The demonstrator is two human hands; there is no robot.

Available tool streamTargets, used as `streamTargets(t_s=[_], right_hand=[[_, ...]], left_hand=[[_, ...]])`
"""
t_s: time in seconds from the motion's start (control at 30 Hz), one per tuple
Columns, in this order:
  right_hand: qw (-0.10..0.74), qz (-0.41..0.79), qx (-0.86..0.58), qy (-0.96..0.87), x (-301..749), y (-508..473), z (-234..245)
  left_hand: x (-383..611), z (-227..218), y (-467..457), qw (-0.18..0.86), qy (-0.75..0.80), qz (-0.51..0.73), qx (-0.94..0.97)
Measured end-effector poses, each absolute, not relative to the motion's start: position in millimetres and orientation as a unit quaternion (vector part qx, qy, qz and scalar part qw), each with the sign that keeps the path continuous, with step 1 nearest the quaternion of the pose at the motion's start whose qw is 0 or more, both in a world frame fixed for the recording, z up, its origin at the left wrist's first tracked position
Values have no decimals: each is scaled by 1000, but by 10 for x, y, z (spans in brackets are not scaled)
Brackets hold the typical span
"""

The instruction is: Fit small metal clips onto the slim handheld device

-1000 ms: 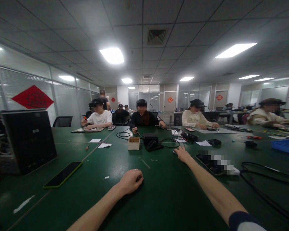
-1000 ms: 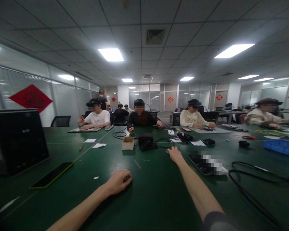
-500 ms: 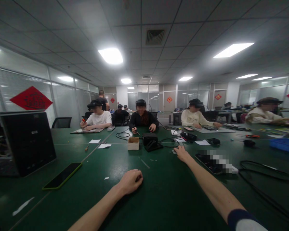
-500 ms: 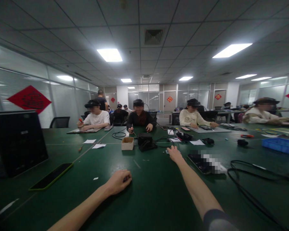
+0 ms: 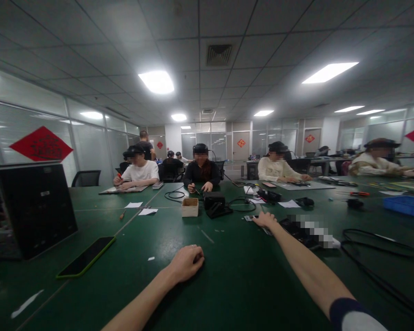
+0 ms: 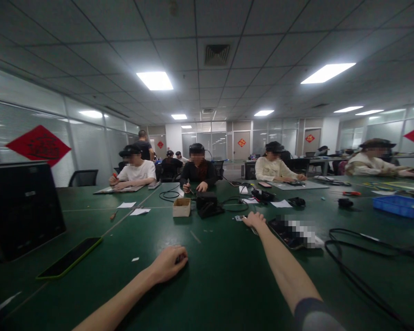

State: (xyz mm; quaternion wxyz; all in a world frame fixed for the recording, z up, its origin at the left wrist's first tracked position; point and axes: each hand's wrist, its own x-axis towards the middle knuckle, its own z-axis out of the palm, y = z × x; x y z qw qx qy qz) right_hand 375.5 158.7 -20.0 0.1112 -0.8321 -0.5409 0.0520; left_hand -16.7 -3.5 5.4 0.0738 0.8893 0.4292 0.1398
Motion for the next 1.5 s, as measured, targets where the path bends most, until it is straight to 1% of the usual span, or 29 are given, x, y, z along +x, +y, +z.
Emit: streamTargets(t_s=[0.07, 0.3, 0.5, 0.7, 0.93, 1.17, 1.5], right_hand=[[123, 68, -832, -537, 3786, 1590, -228], [163, 62, -840, -513, 3825, 1659, -315], [142, 76, -833, -530, 3820, 1622, -275], [172, 69, -839, -511, 3825, 1633, -307], [159, 77, -836, -520, 3853, 1660, -334], [184, 65, -841, -505, 3840, 1654, -346], [162, 79, -842, -508, 3795, 1586, -258]], left_hand=[[-163, 46, -25, 66, 431, 134, 890], [-153, 57, -39, 66, 430, 133, 890], [-154, 61, -37, 69, 430, 130, 891], [-160, 58, -32, 75, 433, 129, 889], [-168, 52, -23, 79, 428, 138, 890], [-165, 25, -4, 72, 425, 141, 891], [-164, 42, -16, 74, 420, 145, 893]])
